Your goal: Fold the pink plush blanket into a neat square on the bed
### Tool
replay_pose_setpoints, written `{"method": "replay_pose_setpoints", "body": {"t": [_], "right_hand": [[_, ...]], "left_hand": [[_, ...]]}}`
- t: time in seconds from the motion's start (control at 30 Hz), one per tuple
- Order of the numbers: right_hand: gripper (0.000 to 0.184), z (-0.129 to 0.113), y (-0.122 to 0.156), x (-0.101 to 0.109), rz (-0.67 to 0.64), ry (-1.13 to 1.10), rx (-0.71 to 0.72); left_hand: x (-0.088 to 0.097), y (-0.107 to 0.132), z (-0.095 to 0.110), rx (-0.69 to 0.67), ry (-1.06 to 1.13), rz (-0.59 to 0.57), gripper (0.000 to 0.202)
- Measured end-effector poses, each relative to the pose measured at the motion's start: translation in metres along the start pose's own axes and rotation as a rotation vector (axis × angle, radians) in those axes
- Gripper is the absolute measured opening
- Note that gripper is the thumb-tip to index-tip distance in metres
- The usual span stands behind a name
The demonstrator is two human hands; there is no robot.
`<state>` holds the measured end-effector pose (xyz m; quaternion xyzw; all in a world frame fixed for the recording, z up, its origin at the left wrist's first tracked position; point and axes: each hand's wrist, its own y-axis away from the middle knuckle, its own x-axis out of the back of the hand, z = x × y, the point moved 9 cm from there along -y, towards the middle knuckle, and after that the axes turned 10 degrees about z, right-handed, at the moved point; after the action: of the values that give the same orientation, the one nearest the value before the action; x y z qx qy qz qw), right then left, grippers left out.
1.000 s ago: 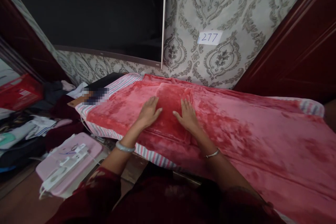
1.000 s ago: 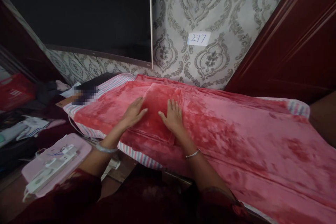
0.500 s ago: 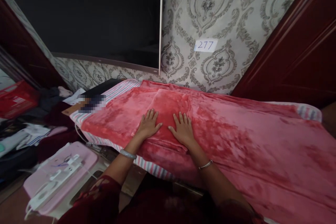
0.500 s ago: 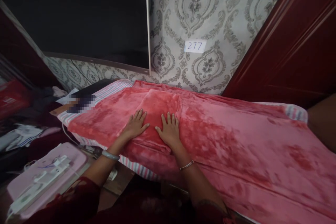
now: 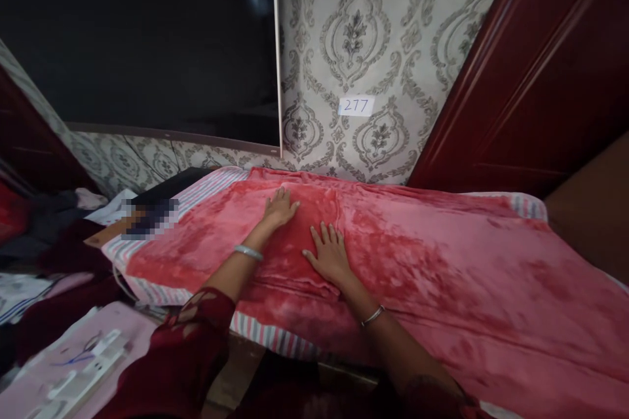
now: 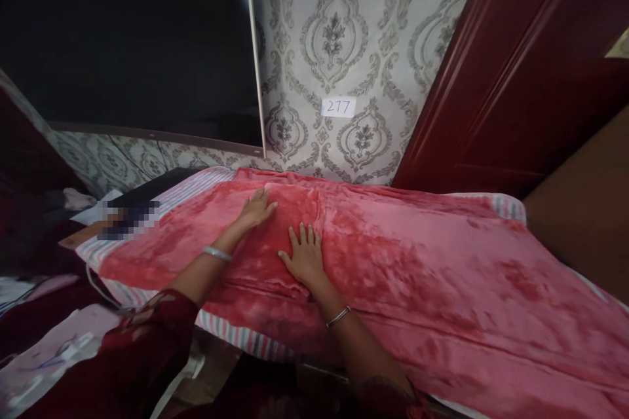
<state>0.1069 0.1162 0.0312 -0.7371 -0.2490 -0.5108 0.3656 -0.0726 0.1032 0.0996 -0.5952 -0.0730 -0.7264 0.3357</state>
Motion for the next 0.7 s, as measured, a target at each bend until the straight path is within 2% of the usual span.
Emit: {"method": "replay_pose_setpoints", "body": {"t": [0.1,0.27,0.4,0.5,0.6,0.7], "right_hand": [[0.077,-0.001,0.003,0.0,-0.008,-0.004,-0.007],[0.073,0.003,-0.008,0.006,-0.059,-0.047,-0.027],[0.061,0.012,-0.06,0.033,0.03,-0.101,-0.049],[0.062,0.023,-0.109,0.044,0.114,-0.052,-0.093],[0.066,0.04,-0.14,0.031,0.098,-0.003,-0.142],[0.069,0.065,-0.148,0.003,0.021,0.019,-0.215]], "left_hand": [[-0.017,-0.016,-0.005,0.057,-0.07,-0.027,0.066],[-0.047,-0.012,-0.021,0.088,-0.104,-0.025,0.068],[-0.052,-0.012,-0.024,0.06,-0.134,0.015,0.067],[-0.051,-0.014,-0.025,0.053,-0.135,0.03,0.065],[-0.053,-0.014,-0.025,0.031,-0.123,0.02,0.065],[-0.055,-0.014,-0.026,0.032,-0.125,-0.003,0.065]]}}
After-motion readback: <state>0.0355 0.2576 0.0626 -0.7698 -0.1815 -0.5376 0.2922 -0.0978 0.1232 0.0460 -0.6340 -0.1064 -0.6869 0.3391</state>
